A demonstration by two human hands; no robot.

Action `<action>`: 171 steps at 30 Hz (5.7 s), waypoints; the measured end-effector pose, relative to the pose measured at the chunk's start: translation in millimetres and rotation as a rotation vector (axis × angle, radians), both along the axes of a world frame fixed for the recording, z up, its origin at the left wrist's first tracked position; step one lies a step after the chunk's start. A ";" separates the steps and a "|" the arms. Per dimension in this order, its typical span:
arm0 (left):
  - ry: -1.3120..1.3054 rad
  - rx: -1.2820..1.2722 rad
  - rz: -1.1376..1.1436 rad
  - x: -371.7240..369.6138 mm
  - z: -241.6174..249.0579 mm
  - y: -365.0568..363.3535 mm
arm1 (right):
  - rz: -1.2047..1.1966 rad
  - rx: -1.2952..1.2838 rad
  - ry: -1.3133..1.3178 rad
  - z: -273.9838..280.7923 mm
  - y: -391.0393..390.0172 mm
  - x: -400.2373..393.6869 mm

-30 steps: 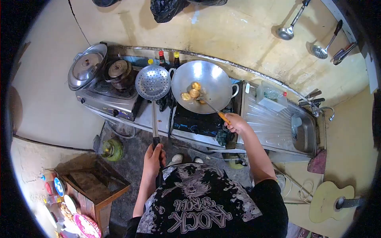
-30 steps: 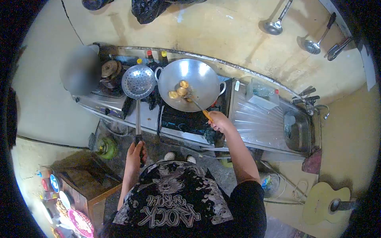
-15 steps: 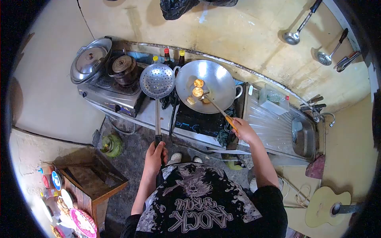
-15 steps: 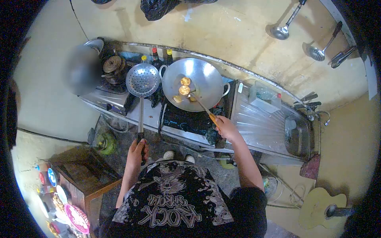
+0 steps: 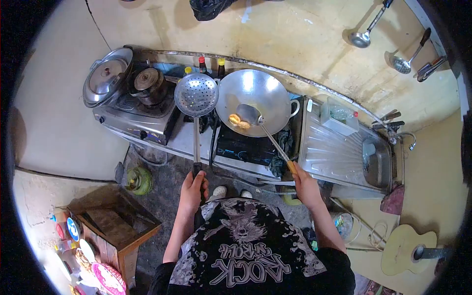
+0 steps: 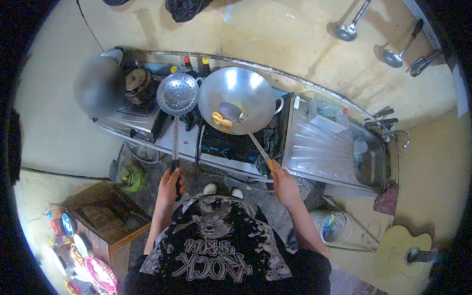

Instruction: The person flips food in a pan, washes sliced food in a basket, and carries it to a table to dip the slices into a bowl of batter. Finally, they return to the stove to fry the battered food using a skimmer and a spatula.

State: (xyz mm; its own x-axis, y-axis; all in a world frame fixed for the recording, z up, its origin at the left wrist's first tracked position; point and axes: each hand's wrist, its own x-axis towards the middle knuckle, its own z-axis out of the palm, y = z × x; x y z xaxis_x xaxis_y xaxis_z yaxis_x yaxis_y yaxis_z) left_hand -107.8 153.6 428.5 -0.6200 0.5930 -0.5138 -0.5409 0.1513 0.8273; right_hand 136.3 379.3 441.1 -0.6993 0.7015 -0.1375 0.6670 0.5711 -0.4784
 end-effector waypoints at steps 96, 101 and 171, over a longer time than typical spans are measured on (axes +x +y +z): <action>0.052 -0.054 -0.054 -1.3 -5.8 2.6 | -0.241 0.261 -0.169 -23.9 87.0 -74.8; 0.028 -0.050 -0.055 3.7 -1.3 3.2 | -0.186 0.179 0.010 -54.7 102.7 -71.9; -0.012 -0.046 -0.017 9.6 5.6 2.9 | -0.049 -0.158 0.064 -31.1 68.0 -57.6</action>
State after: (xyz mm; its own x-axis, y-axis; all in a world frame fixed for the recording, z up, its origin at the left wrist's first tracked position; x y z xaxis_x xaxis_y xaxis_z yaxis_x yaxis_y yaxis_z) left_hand -98.2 156.5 434.1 -0.6040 0.5787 -0.5479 -0.5476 0.1981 0.8130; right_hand 78.7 447.3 410.0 -0.6755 0.7082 -0.2052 0.6577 0.4530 -0.6019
